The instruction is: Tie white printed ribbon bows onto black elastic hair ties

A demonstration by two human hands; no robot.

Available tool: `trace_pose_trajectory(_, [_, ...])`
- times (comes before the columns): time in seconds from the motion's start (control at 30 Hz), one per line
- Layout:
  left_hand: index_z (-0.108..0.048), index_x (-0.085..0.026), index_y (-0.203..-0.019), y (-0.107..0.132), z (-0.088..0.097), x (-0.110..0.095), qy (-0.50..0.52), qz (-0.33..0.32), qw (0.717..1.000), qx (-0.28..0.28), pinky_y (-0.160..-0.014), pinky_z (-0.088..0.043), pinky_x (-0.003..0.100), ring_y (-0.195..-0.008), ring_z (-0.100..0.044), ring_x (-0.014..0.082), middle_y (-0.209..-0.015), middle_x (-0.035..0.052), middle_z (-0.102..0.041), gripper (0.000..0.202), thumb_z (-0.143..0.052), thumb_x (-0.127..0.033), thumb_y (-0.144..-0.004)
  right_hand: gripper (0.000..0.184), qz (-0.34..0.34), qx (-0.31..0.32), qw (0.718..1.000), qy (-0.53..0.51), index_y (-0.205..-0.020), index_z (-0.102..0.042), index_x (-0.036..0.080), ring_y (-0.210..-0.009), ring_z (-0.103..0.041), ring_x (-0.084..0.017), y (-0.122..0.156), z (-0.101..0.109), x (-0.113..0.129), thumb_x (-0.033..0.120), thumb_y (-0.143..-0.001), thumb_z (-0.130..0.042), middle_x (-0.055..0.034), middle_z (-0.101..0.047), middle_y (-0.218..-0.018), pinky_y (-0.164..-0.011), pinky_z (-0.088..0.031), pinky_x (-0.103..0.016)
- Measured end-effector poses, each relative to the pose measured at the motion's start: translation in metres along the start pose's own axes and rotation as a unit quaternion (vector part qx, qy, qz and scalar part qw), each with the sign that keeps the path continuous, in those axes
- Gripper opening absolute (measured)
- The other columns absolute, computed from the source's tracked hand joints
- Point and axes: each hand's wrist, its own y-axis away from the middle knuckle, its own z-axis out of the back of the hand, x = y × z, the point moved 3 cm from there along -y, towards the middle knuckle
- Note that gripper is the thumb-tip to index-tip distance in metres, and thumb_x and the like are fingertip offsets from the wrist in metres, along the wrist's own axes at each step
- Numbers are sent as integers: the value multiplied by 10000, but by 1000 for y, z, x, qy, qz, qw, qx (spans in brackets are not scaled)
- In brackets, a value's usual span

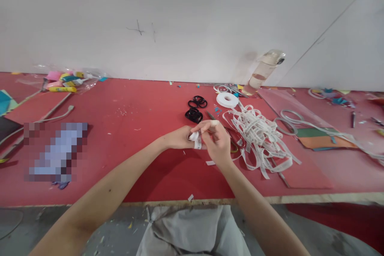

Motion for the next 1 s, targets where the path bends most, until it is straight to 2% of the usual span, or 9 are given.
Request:
trace_pose_trajectory(0.13, [-621, -133, -797, 0, 3, 4, 53, -10, 998, 38, -662, -456, 232, -701, -555, 118, -696, -11, -576, 188, -697, -302, -765, 41, -21, 69, 997, -25, -901, -565, 202, -851, -651, -132, -2, 2, 1, 170, -889, -542, -19, -652, -889, -798, -541, -271])
trace_pose_trajectory(0.27, [-636, -149, -872, -3, 2, 5, 82, -39, 995, 33, -729, -484, 250, -767, -563, 125, -750, -6, -583, 179, -711, -254, -748, 211, 13, 124, 992, 25, -1079, -621, 204, -1026, -618, -165, -6, 3, 8, 202, -869, -602, -71, -622, -1110, -889, -531, -293])
trace_pose_trajectory(0.37, [-614, -140, -774, -3, -2, 5, 81, -31, 994, 69, -652, -478, 243, -685, -525, 111, -704, -13, -543, 145, -707, -248, -749, 318, 42, 145, 987, 52, -1166, -632, 232, -1112, -580, -187, -8, 2, 11, 162, -858, -596, -80, -612, -1180, -959, -500, -335])
trace_pose_trajectory(0.47, [-609, -137, -784, -1, -3, 4, 72, -25, 994, 73, -591, -452, 229, -652, -502, 102, -708, -18, -528, 176, -723, -262, -739, 227, 34, 181, 982, 46, -1062, -702, 247, -1048, -593, -188, -8, -1, 7, 179, -876, -592, -66, -662, -1033, -923, -509, -344])
trace_pose_trajectory(0.6, [-626, -142, -857, 1, -3, 1, 71, -23, 995, 72, -646, -459, 240, -713, -532, 113, -773, -5, -573, 238, -743, -316, -742, 100, -10, 116, 993, 22, -906, -730, 226, -900, -631, -168, -7, 1, -1, 285, -859, -664, -47, -663, -915, -814, -535, -298])
trace_pose_trajectory(0.7, [-636, -130, -802, 2, -2, 0, 47, 11, 996, 75, -587, -406, 231, -606, -462, 95, -625, -45, -489, 295, -756, -390, -731, 218, -71, 41, 996, 15, -1003, -716, 229, -797, -645, -139, -7, 6, -5, 363, -932, -560, -27, -670, -844, -742, -540, -259])
trace_pose_trajectory(0.8, [-667, -122, -814, 3, -1, -3, 38, 19, 996, 79, -600, -383, 245, -595, -445, 100, -601, -44, -482, 338, -746, -440, -733, 323, -78, -13, 996, 33, -1042, -714, 230, -777, -640, -128, -8, 13, -5, 411, -981, -453, -22, -659, -801, -730, -532, -239])
trace_pose_trajectory(0.9, [-679, -130, -862, 3, -1, -7, 58, 6, 995, 85, -650, -399, 269, -654, -487, 127, -672, -14, -539, 361, -730, -466, -742, 364, -57, -11, 997, 57, -1016, -726, 227, -733, -624, -124, -9, 16, -4, 430, -988, -425, -25, -637, -775, -683, -524, -232])
trace_pose_trajectory(1.0, [-645, -135, -821, 3, 0, -7, 63, 5, 995, 80, -619, -394, 265, -626, -459, 122, -650, -19, -496, 368, -732, -482, -736, 259, -24, 36, 997, 57, -1046, -712, 232, -772, -631, -136, -10, 15, -2, 407, -927, -563, -37, -655, -871, -687, -533, -247])
